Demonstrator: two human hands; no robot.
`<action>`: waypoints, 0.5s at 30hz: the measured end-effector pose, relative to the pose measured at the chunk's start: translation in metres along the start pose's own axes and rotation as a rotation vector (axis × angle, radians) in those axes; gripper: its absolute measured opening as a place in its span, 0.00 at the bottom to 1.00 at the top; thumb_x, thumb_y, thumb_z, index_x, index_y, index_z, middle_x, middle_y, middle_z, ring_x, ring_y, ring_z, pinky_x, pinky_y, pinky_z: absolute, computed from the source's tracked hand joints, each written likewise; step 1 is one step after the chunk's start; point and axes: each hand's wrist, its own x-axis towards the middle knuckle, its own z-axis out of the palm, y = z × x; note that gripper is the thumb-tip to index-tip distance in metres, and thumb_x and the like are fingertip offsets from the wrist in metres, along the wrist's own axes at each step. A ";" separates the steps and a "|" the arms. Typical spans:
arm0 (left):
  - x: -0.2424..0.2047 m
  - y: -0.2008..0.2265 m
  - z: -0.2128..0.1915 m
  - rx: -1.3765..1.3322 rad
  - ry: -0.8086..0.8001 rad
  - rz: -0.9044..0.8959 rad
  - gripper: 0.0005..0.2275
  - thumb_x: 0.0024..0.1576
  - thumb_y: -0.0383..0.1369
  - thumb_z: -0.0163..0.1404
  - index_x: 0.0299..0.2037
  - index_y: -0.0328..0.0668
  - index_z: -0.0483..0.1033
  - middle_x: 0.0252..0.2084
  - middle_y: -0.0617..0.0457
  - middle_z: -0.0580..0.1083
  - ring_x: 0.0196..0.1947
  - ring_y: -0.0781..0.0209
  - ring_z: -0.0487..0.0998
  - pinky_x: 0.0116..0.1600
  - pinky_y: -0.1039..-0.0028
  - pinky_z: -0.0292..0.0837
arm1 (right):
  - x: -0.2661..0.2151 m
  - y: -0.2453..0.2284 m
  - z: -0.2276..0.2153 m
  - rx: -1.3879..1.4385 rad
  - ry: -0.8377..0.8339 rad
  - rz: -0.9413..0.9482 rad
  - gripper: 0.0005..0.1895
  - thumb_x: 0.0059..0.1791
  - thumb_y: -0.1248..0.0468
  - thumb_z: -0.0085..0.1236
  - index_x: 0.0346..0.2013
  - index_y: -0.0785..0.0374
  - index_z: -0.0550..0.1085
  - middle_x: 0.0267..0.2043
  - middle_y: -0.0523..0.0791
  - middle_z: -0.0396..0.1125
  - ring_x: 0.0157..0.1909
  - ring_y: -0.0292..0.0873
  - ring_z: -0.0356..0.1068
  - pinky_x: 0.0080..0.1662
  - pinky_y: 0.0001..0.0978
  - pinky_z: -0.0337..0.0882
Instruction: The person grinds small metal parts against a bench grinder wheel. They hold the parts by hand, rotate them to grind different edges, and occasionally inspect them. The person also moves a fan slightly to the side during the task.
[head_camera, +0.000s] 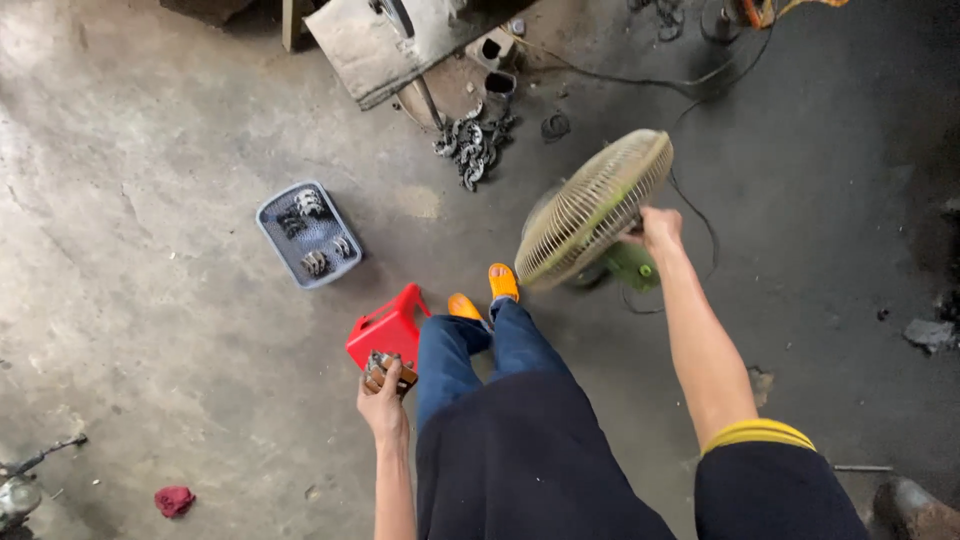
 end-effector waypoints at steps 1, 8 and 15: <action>0.001 0.010 0.010 -0.005 -0.002 0.000 0.40 0.37 0.29 0.59 0.62 0.28 0.51 0.53 0.46 0.65 0.45 0.61 0.70 0.41 0.71 0.68 | -0.009 -0.005 -0.002 -0.001 0.000 -0.005 0.08 0.47 0.69 0.45 0.36 0.75 0.65 0.40 0.55 0.66 0.39 0.50 0.71 0.36 0.42 0.79; 0.099 0.008 0.050 0.027 -0.136 -0.006 0.25 0.41 0.23 0.61 0.48 0.25 0.65 0.36 0.36 0.71 0.29 0.44 0.77 0.34 0.57 0.75 | -0.010 0.009 -0.016 -0.192 0.106 -0.149 0.21 0.46 0.65 0.50 0.41 0.86 0.63 0.38 0.75 0.56 0.32 0.69 0.64 0.28 0.61 0.70; 0.184 0.108 0.141 0.329 -0.212 -0.208 0.22 0.39 0.29 0.59 0.45 0.34 0.71 0.38 0.49 0.75 0.34 0.63 0.75 0.42 0.77 0.72 | 0.003 -0.013 0.070 -0.649 0.603 -1.086 0.03 0.49 0.73 0.52 0.32 0.71 0.74 0.30 0.55 0.67 0.32 0.54 0.65 0.35 0.44 0.61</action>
